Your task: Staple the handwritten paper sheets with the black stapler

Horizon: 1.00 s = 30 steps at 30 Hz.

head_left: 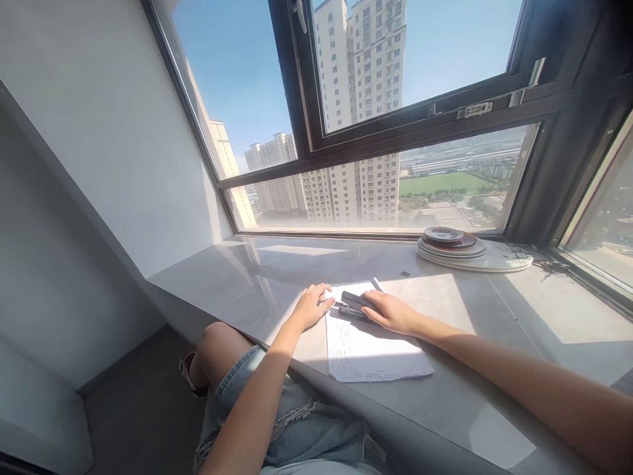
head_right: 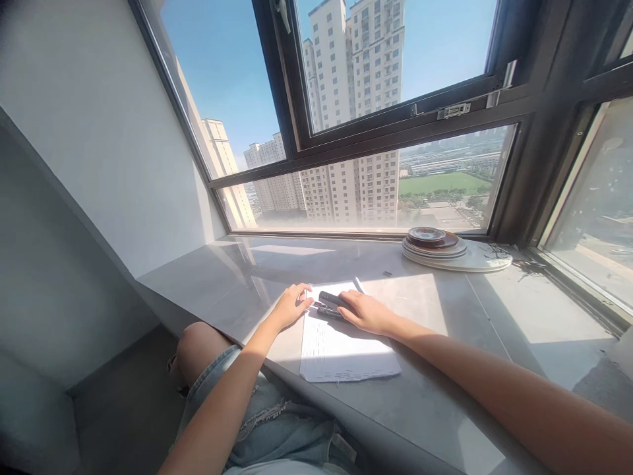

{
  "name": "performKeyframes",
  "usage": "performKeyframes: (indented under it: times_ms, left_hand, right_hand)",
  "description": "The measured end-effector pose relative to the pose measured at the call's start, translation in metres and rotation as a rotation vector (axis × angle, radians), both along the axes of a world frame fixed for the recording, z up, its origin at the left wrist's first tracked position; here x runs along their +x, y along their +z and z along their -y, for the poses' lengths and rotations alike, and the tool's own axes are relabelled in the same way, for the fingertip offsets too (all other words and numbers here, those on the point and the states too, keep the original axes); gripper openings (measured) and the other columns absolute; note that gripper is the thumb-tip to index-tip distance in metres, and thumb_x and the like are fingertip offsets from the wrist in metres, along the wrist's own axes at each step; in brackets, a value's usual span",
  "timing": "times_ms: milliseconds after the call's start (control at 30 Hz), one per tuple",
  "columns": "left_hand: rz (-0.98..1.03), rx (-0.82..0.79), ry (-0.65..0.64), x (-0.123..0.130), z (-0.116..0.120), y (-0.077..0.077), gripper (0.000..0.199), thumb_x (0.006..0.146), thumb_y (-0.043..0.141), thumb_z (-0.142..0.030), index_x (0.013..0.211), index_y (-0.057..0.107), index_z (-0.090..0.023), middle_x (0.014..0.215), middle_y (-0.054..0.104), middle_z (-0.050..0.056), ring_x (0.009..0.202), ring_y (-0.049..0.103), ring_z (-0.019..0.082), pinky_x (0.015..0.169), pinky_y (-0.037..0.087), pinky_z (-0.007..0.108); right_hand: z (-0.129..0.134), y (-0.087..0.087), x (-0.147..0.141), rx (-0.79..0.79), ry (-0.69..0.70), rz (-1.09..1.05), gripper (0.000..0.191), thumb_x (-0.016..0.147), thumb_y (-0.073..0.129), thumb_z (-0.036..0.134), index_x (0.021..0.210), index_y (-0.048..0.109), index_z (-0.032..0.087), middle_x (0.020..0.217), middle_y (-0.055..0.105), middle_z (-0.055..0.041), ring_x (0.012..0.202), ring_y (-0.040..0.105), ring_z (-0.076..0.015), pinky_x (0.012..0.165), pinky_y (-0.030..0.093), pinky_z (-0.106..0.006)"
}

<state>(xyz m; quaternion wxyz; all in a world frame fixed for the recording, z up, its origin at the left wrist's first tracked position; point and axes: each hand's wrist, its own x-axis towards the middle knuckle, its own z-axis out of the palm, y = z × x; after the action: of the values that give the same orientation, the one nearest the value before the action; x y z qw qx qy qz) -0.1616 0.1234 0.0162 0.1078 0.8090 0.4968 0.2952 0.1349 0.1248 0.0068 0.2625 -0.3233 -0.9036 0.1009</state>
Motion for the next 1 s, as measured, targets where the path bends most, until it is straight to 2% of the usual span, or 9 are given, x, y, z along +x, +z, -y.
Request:
performKeyframes:
  times_ms: [67, 167, 233, 333, 567, 800, 900, 1000]
  left_hand:
    - [-0.024, -0.028, -0.002, 0.0, 0.001, 0.001, 0.023, 0.104, 0.056, -0.039, 0.122, 0.065, -0.027, 0.078, 0.057, -0.003, 0.079, 0.058, 0.02, 0.086, 0.047, 0.033]
    - [-0.006, -0.091, -0.087, 0.002, 0.004, 0.001, 0.025, 0.109, 0.044, -0.037, 0.129, 0.055, -0.026, 0.075, 0.054, -0.004, 0.072, 0.054, 0.02, 0.076, 0.044, 0.031]
    - [-0.004, -0.113, -0.16, 0.003, 0.006, 0.001, 0.026, 0.111, 0.037, -0.035, 0.132, 0.049, -0.024, 0.08, 0.058, -0.002, 0.076, 0.056, 0.021, 0.078, 0.045, 0.033]
    - [-0.018, -0.128, -0.252, 0.007, 0.007, 0.0, 0.021, 0.111, 0.036, -0.031, 0.128, 0.046, -0.023, 0.094, 0.064, 0.004, 0.087, 0.062, 0.023, 0.085, 0.048, 0.037]
    - [0.057, -0.202, -0.332, 0.022, 0.005, -0.004, 0.018, 0.103, 0.041, -0.021, 0.121, 0.041, -0.023, 0.104, 0.066, 0.009, 0.091, 0.063, 0.023, 0.088, 0.053, 0.04]
    - [0.171, -0.198, -0.289, 0.033, 0.002, -0.009, 0.025, 0.092, 0.042, -0.009, 0.112, 0.038, -0.023, 0.092, 0.059, 0.004, 0.083, 0.057, 0.02, 0.082, 0.053, 0.037]
    - [0.193, -0.24, -0.276, 0.033, 0.0, -0.012, 0.021, 0.095, 0.043, -0.01, 0.109, 0.037, -0.025, 0.093, 0.057, 0.002, 0.086, 0.057, 0.019, 0.084, 0.052, 0.035]
    - [0.219, -0.269, -0.248, 0.033, -0.001, -0.013, 0.011, 0.103, 0.042, -0.02, 0.111, 0.038, -0.026, 0.094, 0.058, 0.001, 0.087, 0.057, 0.019, 0.084, 0.051, 0.034]
  right_hand:
    - [0.001, 0.001, 0.0, 0.006, 0.0, -0.004, 0.026, 0.11, 0.042, 0.044, 0.096, 0.052, 0.024, 0.093, 0.065, -0.0069, 0.08, 0.06, -0.0207, 0.075, 0.047, -0.033]
    - [0.001, 0.001, -0.001, 0.013, -0.001, -0.006, 0.025, 0.109, 0.043, 0.044, 0.096, 0.051, 0.024, 0.093, 0.065, -0.0069, 0.08, 0.06, -0.0209, 0.075, 0.047, -0.033]
    - [0.001, 0.001, -0.001, 0.016, 0.0, -0.004, 0.026, 0.11, 0.041, 0.044, 0.096, 0.05, 0.024, 0.092, 0.065, -0.0071, 0.08, 0.06, -0.0212, 0.075, 0.047, -0.034]
    - [0.001, 0.0, -0.001, 0.023, 0.012, -0.008, 0.027, 0.111, 0.04, 0.044, 0.097, 0.05, 0.023, 0.093, 0.064, -0.0076, 0.081, 0.06, -0.0216, 0.075, 0.048, -0.035]
    - [0.0, -0.001, -0.001, 0.029, 0.019, -0.007, 0.028, 0.11, 0.039, 0.045, 0.098, 0.052, 0.023, 0.092, 0.063, -0.0073, 0.08, 0.061, -0.0222, 0.074, 0.048, -0.036]
    - [0.0, -0.001, -0.001, 0.013, 0.01, -0.006, 0.032, 0.111, 0.035, 0.047, 0.097, 0.051, 0.023, 0.091, 0.063, -0.0074, 0.078, 0.061, -0.0226, 0.073, 0.048, -0.036]
    - [-0.001, -0.003, -0.001, 0.014, -0.01, 0.011, 0.031, 0.111, 0.035, 0.046, 0.098, 0.051, 0.023, 0.092, 0.064, -0.0083, 0.08, 0.062, -0.0235, 0.074, 0.047, -0.036]
    - [-0.001, -0.002, -0.002, 0.007, -0.027, 0.014, 0.028, 0.11, 0.039, 0.046, 0.101, 0.052, 0.023, 0.094, 0.066, -0.0085, 0.083, 0.063, -0.0243, 0.075, 0.047, -0.036]
